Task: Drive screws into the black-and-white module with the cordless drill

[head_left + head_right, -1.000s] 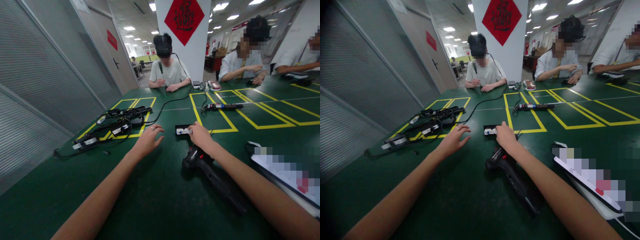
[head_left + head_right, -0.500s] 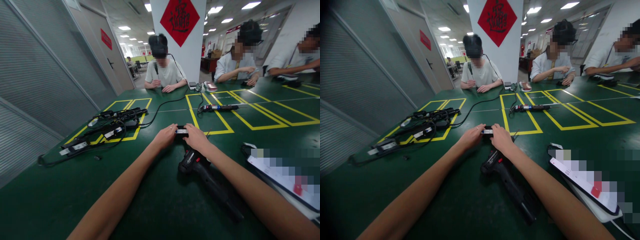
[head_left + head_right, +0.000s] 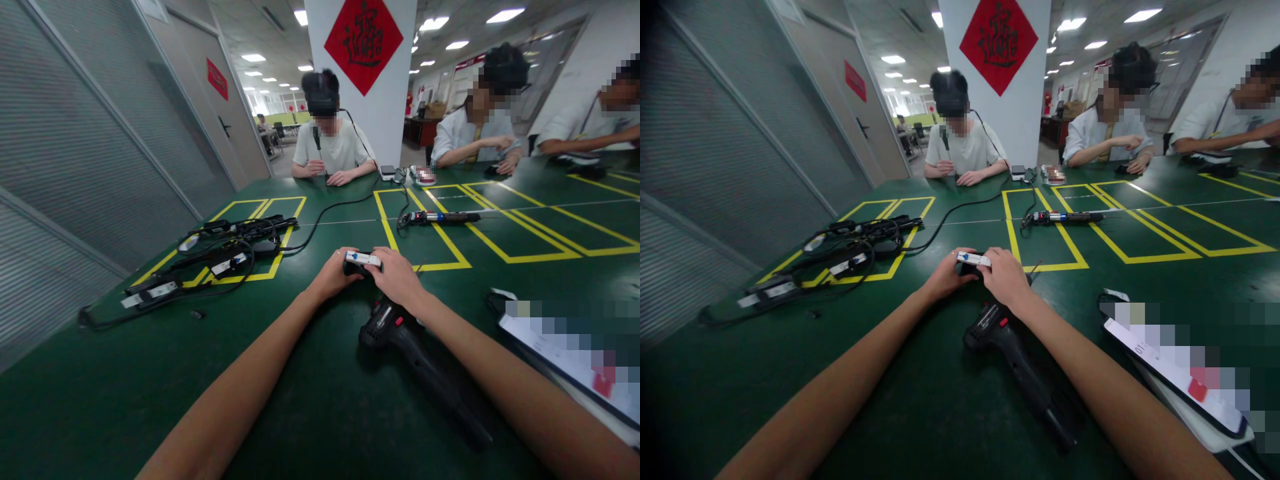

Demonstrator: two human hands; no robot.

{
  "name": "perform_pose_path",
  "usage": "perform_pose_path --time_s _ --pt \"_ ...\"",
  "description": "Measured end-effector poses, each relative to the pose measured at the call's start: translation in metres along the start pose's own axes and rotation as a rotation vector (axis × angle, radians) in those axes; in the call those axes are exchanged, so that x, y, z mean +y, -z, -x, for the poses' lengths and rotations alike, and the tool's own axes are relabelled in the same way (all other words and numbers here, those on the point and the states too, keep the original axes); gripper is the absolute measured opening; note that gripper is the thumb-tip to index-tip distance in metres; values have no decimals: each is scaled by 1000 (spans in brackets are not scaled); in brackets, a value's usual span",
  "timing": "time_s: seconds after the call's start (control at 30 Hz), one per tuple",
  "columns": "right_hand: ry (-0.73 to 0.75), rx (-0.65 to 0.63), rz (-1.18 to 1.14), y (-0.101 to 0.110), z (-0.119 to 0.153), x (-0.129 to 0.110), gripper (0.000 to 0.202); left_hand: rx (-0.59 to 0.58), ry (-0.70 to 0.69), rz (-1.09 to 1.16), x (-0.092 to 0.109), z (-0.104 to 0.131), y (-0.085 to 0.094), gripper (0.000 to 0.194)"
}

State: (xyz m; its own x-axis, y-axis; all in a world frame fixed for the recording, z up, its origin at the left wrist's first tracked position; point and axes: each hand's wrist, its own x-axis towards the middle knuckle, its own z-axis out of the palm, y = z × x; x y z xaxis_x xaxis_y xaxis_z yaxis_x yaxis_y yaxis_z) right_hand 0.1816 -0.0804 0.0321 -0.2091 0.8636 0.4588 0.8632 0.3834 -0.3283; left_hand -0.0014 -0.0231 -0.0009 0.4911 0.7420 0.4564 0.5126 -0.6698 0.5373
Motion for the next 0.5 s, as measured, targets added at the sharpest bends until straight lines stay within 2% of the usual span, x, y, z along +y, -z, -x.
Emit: perform_pose_path --time_s 0.13,0.27,0.33,0.4,0.5 --pt "-13 120 -43 3 5 -3 26 -40 34 42 -2 -4 -1 57" --pt "-48 211 -80 6 11 -5 26 -16 97 -71 5 -1 19 62" --pt "-62 235 -91 7 12 -6 26 -55 165 -144 15 8 38 59" --pt "-71 241 -96 8 13 -6 25 -156 199 -210 25 27 65 55" --pt "-82 236 -91 8 14 -7 24 -227 316 -322 35 78 117 59"
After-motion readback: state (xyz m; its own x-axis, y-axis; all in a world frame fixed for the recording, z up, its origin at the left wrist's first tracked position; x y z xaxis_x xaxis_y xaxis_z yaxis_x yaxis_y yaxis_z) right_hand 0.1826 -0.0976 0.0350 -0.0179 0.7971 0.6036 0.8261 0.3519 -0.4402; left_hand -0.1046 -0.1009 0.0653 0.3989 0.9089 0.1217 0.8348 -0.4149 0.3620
